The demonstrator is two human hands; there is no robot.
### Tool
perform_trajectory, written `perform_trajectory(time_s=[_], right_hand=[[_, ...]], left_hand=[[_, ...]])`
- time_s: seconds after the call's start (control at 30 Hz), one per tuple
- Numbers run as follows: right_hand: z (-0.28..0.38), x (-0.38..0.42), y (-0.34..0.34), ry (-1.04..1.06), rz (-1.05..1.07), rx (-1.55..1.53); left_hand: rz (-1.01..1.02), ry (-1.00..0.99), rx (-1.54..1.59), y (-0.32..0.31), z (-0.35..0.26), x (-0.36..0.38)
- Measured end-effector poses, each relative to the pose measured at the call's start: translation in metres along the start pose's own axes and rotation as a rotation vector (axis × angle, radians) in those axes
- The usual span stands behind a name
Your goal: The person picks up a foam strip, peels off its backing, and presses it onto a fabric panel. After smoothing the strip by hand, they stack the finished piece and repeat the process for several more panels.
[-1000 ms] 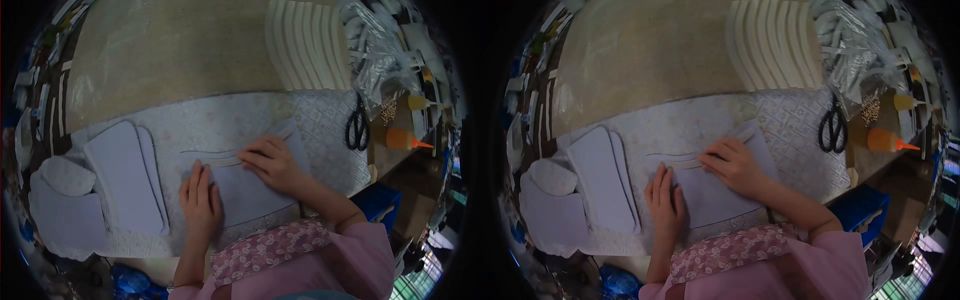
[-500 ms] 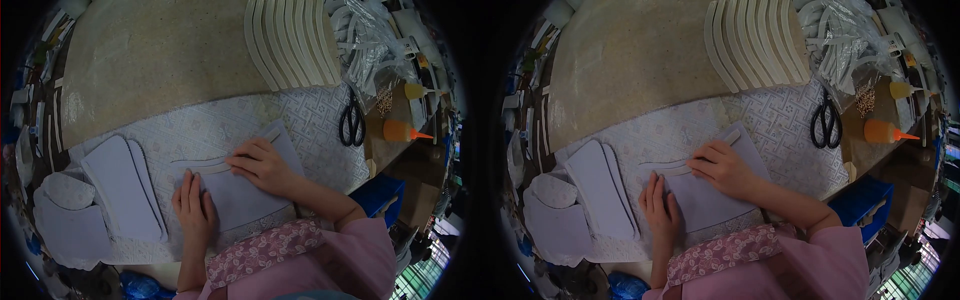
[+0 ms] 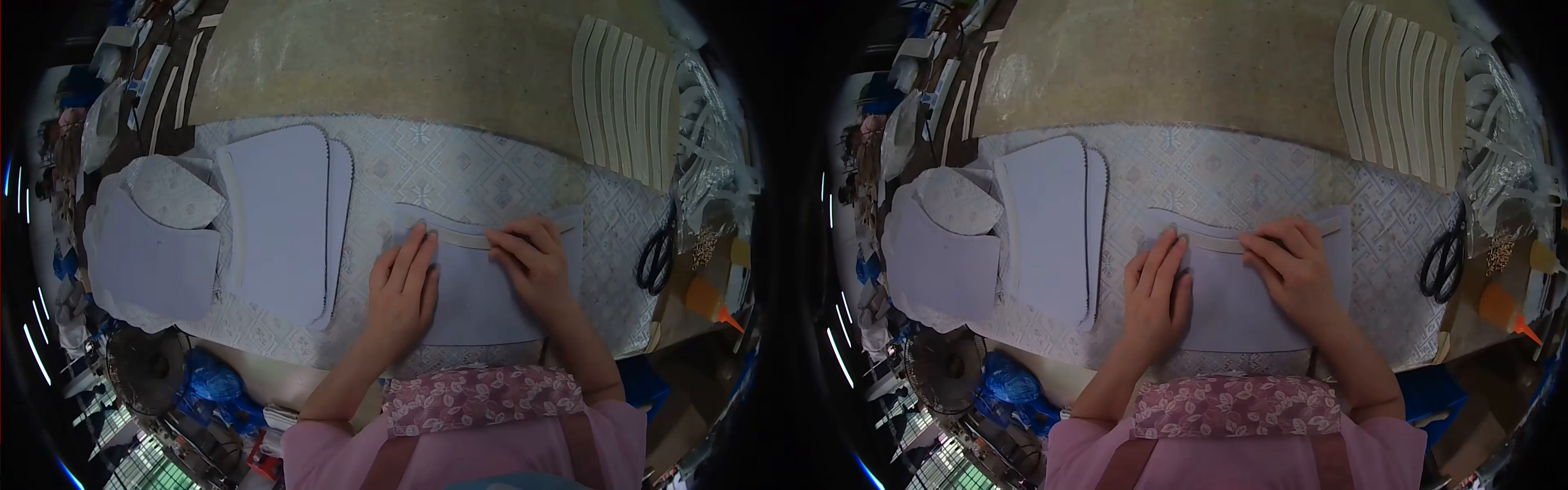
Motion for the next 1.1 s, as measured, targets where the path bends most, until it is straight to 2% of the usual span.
perform_trajectory(time_s=[0.4,0.5,0.6,0.7,0.8,1.0,1.1], right_hand=[[0.000,0.002,0.000,-0.003,0.033,-0.010],[0.012,0.004,0.017,0.029,-0.070,0.025],[0.014,0.036,0.038,0.058,-0.063,0.120],[0.004,0.061,0.042,-0.060,-0.050,0.179],[0.005,0.064,0.038,-0.118,-0.002,0.198],[0.003,0.063,0.024,-0.126,0.222,0.254],[0.001,0.065,0.022,-0.128,0.231,0.260]], left_hand=[[-0.006,-0.007,-0.075,-0.002,-0.003,-0.001],[-0.008,-0.010,-0.111,-0.002,-0.003,0.000],[-0.008,-0.022,-0.117,-0.005,-0.005,0.001],[0.002,-0.033,-0.131,-0.006,-0.007,0.002],[0.011,-0.043,-0.164,-0.008,-0.006,0.004],[0.017,-0.033,-0.208,-0.010,-0.007,0.004],[0.013,-0.032,-0.219,-0.010,-0.007,0.005]])
Point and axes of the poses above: each hand's wrist, its own x-axis away from the middle knuckle, its own y-axis out of the back of the hand, z = x × y, the point moved 6 cm from there along -x, towards the middle knuckle, and after that the axes turned 14 degrees about y, right-handed, at the moved point
